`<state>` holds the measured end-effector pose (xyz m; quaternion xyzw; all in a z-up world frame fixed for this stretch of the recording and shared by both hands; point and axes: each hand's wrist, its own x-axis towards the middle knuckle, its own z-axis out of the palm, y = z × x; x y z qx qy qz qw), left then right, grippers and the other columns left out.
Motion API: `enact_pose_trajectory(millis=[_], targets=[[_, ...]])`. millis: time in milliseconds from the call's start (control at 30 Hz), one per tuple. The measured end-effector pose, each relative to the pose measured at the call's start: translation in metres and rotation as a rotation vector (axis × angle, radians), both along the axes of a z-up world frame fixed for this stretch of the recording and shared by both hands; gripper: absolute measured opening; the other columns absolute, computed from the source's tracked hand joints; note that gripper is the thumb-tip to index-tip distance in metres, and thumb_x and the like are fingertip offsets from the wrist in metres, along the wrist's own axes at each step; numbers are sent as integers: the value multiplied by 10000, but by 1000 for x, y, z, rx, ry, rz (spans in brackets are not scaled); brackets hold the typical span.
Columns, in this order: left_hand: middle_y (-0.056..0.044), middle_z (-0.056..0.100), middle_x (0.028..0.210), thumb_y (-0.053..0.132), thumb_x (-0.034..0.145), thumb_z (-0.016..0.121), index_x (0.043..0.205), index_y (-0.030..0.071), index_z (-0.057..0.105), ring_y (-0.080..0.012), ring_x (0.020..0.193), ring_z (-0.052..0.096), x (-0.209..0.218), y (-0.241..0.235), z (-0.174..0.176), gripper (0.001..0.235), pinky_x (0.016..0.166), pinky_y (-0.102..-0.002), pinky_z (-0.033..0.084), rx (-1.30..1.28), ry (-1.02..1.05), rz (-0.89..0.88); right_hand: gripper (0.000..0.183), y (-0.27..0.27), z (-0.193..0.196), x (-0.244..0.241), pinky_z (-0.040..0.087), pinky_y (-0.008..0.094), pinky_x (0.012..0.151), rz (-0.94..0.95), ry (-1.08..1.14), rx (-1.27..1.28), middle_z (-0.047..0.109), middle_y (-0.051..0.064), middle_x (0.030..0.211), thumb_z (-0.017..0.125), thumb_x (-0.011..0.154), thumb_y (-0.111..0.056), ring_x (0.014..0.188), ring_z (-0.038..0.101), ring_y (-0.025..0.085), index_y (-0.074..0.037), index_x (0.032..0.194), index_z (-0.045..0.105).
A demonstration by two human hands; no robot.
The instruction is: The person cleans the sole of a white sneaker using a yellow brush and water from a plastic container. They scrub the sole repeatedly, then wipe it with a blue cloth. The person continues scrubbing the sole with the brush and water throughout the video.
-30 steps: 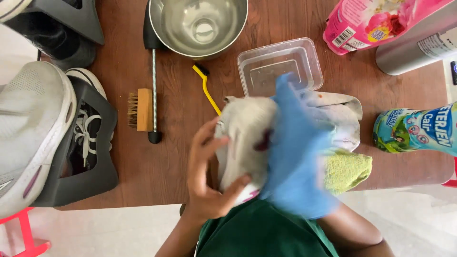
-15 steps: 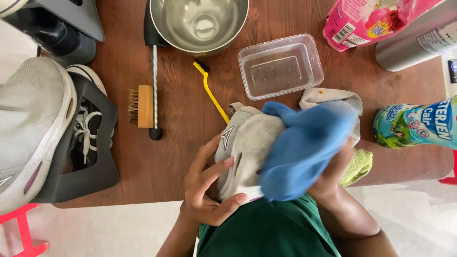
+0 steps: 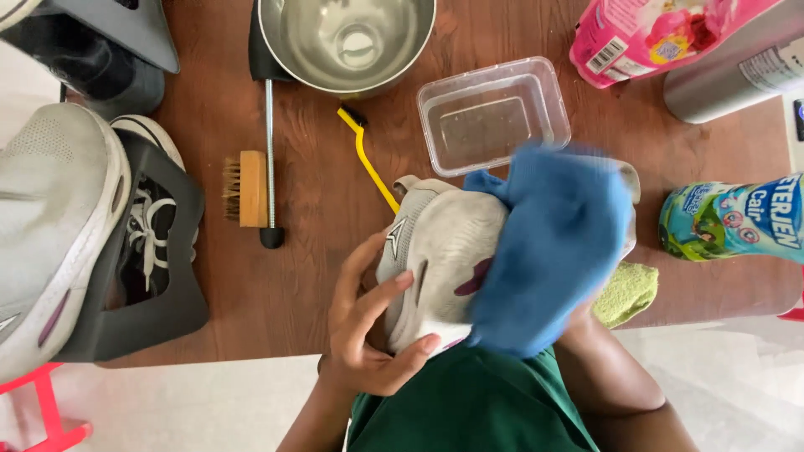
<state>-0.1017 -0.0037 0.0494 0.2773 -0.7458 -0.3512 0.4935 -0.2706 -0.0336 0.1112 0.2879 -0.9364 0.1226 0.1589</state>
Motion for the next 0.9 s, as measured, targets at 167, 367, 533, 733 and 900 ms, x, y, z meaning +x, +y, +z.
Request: enact_pose_trajectory(millis=[167, 367, 533, 733, 900], targets=[[-247, 426, 1446, 449, 930, 610, 1395, 92, 484, -383, 1338, 534, -7, -6, 13, 600, 1119, -488, 499, 94, -23, 78, 311, 57, -34, -60, 379, 320, 702, 736, -1091, -787, 291, 107, 1096, 407, 828, 35, 894, 374, 211, -17, 1129, 351], [-201, 504, 1381, 321, 1049, 590, 1161, 147, 582, -300, 1263, 570, -18, -23, -42, 207, 1092, -390, 474, 84, 261, 248, 464, 69, -91, -19, 370, 490, 1154, 1513, -199, -273, 435, 219, 1567, 476, 1106, -375, 1483, 401, 493, -111, 1484, 525], [-165, 448, 1486, 499, 898, 668, 1196, 138, 575, -317, 1419, 469, 27, -39, -87, 477, 1214, -458, 378, 202, 185, 246, 312, 73, -86, -6, 571, 339, 922, 1756, -302, -301, 538, 184, 1491, 442, 1069, -147, 1357, 611, 373, -63, 1326, 597], [-121, 538, 1296, 477, 879, 544, 1164, 56, 573, -245, 1251, 518, -2, -47, -58, 509, 1104, -371, 383, 415, 616, 278, 173, 76, -90, -18, 442, 295, 770, 1891, -441, -364, 720, 82, 1235, 568, 1038, -160, 948, 741, 199, -97, 1126, 703], [-71, 517, 1156, 500, 954, 531, 1150, 81, 545, -186, 1130, 514, -3, -47, -52, 463, 1029, -304, 388, 441, 383, 421, 96, 72, -98, -7, 613, 263, 803, 1740, -822, -675, 687, 109, 1257, 652, 1008, -53, 1021, 756, 174, -60, 1102, 668]])
